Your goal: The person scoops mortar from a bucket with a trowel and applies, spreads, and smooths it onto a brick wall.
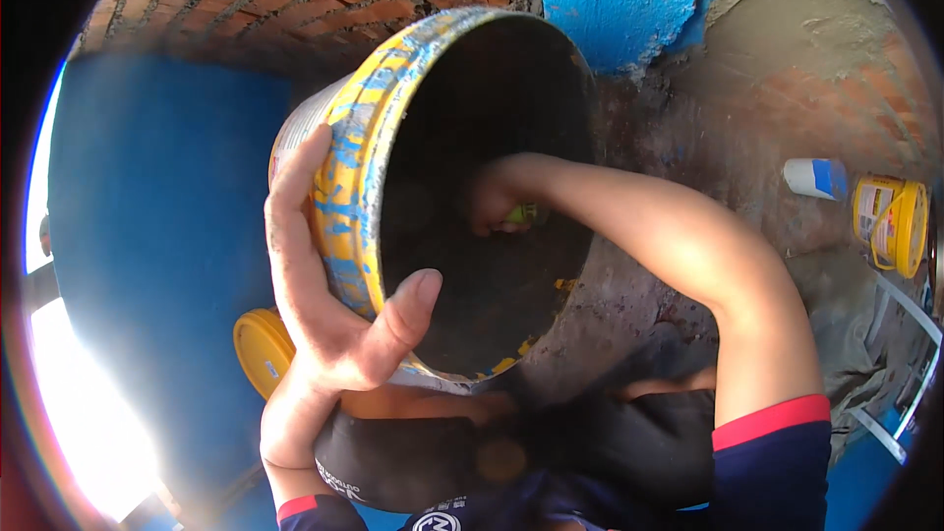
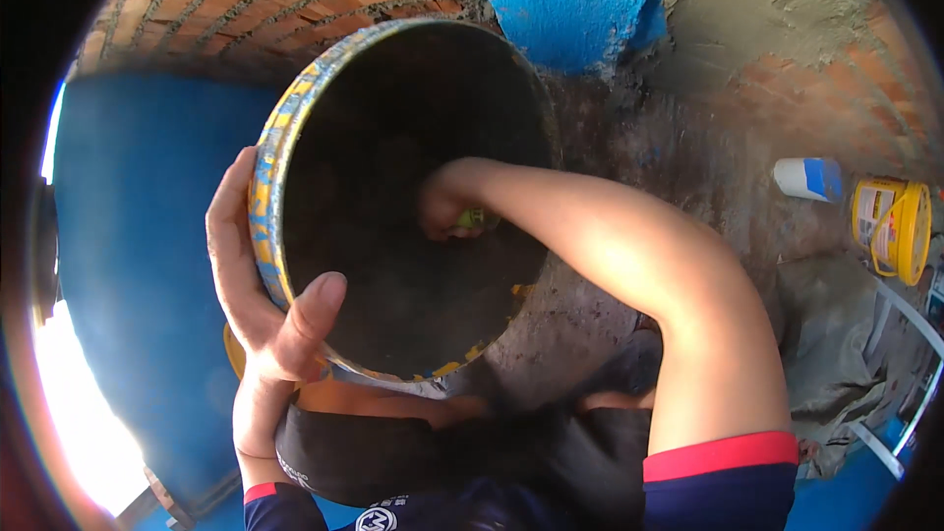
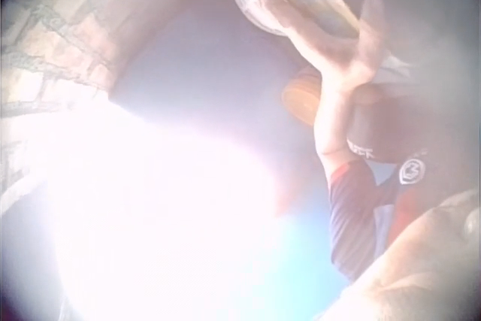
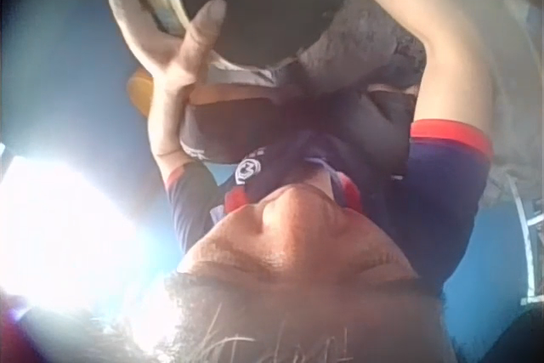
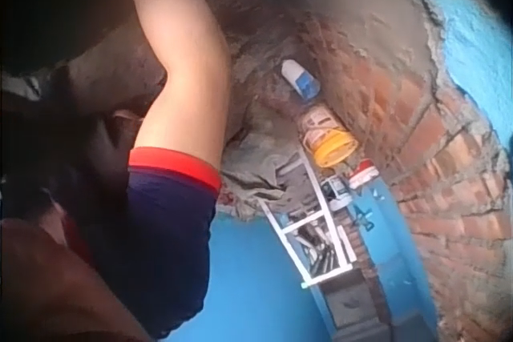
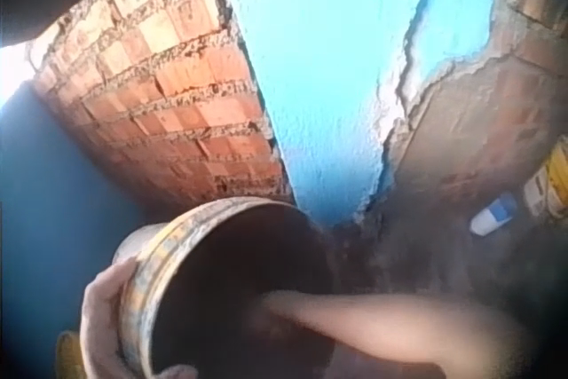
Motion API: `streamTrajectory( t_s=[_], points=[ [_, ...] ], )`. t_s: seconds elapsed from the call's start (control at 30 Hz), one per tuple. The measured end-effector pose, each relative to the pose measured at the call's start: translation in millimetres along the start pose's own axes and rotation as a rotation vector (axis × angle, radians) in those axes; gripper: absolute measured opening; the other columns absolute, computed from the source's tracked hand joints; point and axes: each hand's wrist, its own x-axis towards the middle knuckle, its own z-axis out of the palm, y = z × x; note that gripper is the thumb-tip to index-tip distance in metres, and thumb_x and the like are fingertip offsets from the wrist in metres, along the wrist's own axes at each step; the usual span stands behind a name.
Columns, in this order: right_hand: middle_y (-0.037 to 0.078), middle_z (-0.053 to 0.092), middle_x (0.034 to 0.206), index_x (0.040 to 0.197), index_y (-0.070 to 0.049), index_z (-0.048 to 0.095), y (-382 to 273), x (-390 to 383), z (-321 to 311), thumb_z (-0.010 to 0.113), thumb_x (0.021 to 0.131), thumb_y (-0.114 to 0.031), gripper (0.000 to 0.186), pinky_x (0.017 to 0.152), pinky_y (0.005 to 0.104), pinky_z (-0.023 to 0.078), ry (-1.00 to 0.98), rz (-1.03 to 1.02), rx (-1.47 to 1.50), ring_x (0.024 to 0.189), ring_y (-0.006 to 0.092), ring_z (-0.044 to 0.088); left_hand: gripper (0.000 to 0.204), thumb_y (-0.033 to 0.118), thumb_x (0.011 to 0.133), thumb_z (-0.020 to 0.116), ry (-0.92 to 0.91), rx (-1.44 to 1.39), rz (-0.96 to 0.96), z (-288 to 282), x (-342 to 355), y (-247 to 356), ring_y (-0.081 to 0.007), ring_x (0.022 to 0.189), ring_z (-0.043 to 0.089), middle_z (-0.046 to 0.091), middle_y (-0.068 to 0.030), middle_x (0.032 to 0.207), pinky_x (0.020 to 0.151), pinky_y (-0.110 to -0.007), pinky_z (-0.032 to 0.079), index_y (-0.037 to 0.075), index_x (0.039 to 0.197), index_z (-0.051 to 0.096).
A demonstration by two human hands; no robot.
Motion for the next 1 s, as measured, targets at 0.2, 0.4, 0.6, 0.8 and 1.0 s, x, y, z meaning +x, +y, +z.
streamTrajectory(
  t_s=[0.2, 0.4, 0.6, 0.8, 1.0],
  points=[
    [0.004, 0.057, 0.058, 0.071, -0.007, 0.058, -10, -31, 34, 0.068, 0.083, -0.014, 0.017, 0.047, 0.031, 0.048, -0.146, -0.007, 0.505, 0.048, 0.0151, 0.054, 0.1, 0.035, 0.068, 0.08, 0.099, -0.133, -0.085, 0, -4, -1, -0.0308, 0.129, 0.045, 0.043, -0.022, 0.141, 0.111, -0.041, 0.033, -0.004, 0.146, 0.03],
    [0.012, 0.063, 0.064, 0.077, -0.002, 0.064, -20, -120, 56, 0.072, 0.08, -0.026, 0.026, 0.056, 0.0386, 0.052, 0.176, -0.166, 0.013, 0.061, 0.0252, 0.065, 0.109, 0.04, 0.058, 0.083, 0.355, -0.256, -0.253, 10, -7, 17, -0.0313, 0.126, 0.05, 0.049, -0.0189, 0.136, 0.111, -0.043, 0.037, -0.001, 0.146, 0.032],
    [0.01, 0.064, 0.067, 0.094, 0.003, 0.063, -25, -198, 88, 0.056, 0.08, -0.016, 0.024, 0.053, 0.0355, 0.043, 0.693, -0.169, -0.82, 0.062, 0.0222, 0.066, 0.109, 0.039, 0.057, 0.083, 0.357, -0.209, -0.185, -3, -18, 0, -0.032, 0.125, 0.051, 0.05, -0.0191, 0.135, 0.11, -0.044, 0.038, -0.002, 0.145, 0.033],
    [0.001, 0.072, 0.095, 0.096, -0.013, 0.074, -84, -99, 37, 0.061, 0.088, -0.017, 0.016, 0.061, 0.035, 0.052, 0.811, 0.022, -1.03, 0.084, 0.0203, 0.07, 0.107, 0.039, 0.062, 0.082, 0.174, -0.103, -0.158, 8, -9, 3, -0.03, 0.126, 0.049, 0.046, -0.0194, 0.138, 0.109, -0.042, 0.038, -0.003, 0.146, 0.03],
    [0.013, 0.051, 0.14, 0.113, -0.011, 0.069, -84, -26, 92, 0.058, 0.085, -0.016, 0.031, 0.057, 0.0428, 0.053, 0.576, -0.001, -1.02, 0.107, 0.0277, 0.065, 0.104, 0.043, 0.066, 0.08, 0.087, 0.005, -0.09, 11, -1, -1, -0.0299, 0.124, 0.049, 0.045, -0.0187, 0.136, 0.107, -0.041, 0.039, -0.005, 0.145, 0.03]
  ],
)
